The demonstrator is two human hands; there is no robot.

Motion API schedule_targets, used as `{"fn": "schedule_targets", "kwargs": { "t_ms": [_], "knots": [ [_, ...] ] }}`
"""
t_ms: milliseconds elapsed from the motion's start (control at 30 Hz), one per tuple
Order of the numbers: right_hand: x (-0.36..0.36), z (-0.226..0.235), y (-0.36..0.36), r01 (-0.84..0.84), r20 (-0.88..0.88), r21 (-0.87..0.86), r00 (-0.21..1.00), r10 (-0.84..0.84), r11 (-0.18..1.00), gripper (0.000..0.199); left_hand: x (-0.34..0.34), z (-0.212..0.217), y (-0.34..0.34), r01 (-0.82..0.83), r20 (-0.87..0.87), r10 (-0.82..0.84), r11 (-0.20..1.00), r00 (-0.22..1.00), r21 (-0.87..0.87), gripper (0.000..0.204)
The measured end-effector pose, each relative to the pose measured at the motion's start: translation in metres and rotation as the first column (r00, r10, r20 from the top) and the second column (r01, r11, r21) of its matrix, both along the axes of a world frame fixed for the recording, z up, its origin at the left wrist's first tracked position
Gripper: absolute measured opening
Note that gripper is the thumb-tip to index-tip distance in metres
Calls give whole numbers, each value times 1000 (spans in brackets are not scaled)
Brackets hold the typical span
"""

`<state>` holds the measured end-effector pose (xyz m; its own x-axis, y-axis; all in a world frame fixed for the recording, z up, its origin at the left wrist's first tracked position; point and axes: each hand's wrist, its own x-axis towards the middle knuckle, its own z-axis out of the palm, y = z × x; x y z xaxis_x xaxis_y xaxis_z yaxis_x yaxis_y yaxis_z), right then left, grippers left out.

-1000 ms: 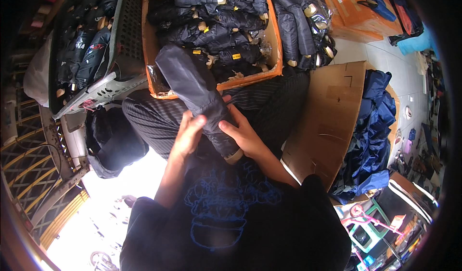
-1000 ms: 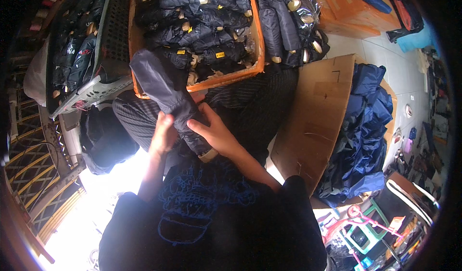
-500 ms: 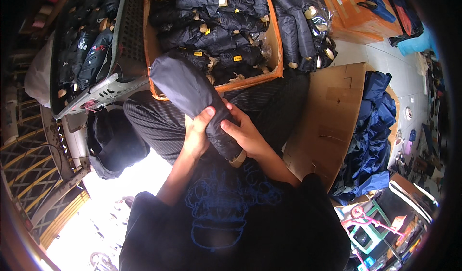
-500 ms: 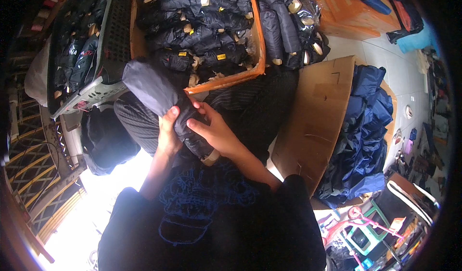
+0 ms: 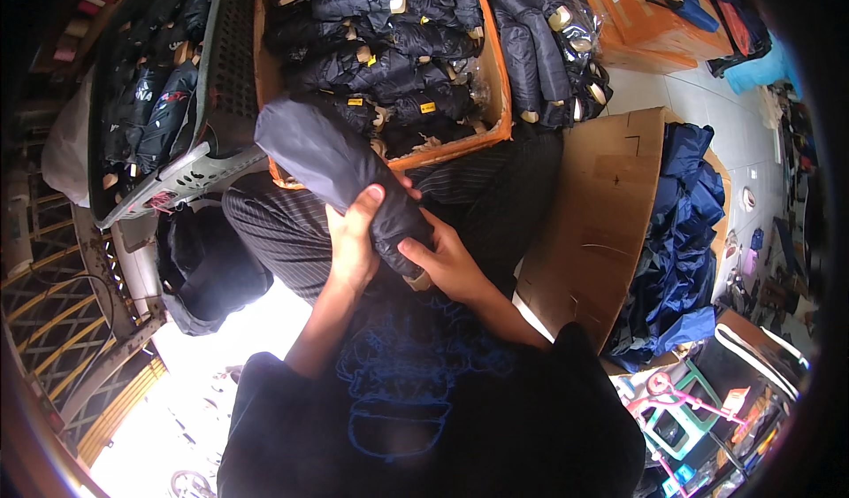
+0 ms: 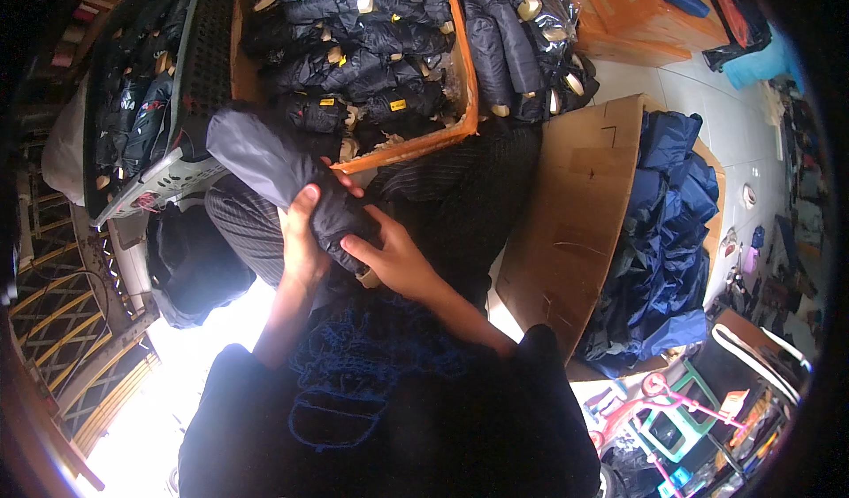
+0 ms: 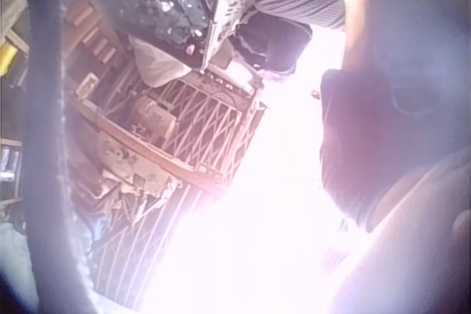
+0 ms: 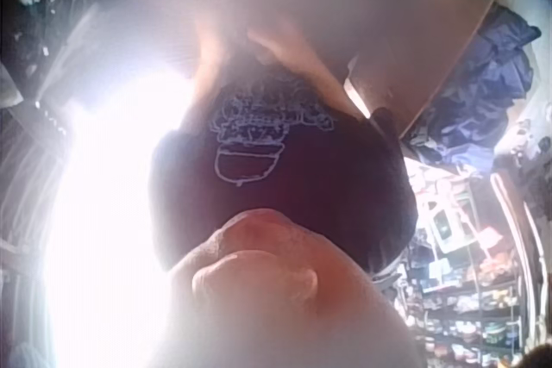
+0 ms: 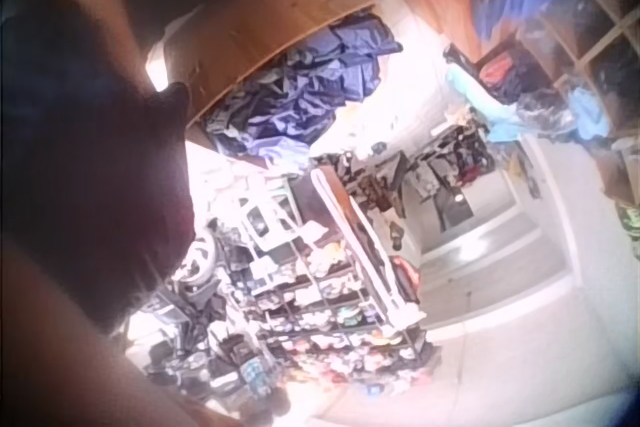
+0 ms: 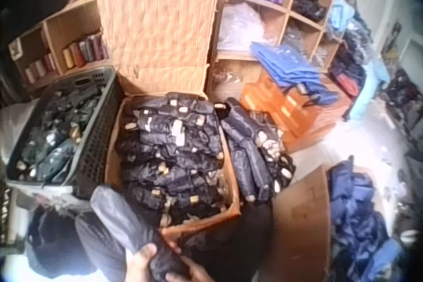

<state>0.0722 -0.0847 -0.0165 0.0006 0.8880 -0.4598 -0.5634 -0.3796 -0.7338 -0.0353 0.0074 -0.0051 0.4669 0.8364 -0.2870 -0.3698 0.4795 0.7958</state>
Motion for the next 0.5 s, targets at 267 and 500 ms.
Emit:
{"fn": "schedule_targets", "kwargs": {
  "t_ms": [267,500],
  "knots": [
    [-5,-3,1,106,227,178,963,-145,978,48,1,-5,-23,4,17,-4,1000,1000,8,55],
    [-5,7,8,134,246,205,952,-184,970,48,2,1,-34,-20,38,19,999,999,39,57]
  ]
}}
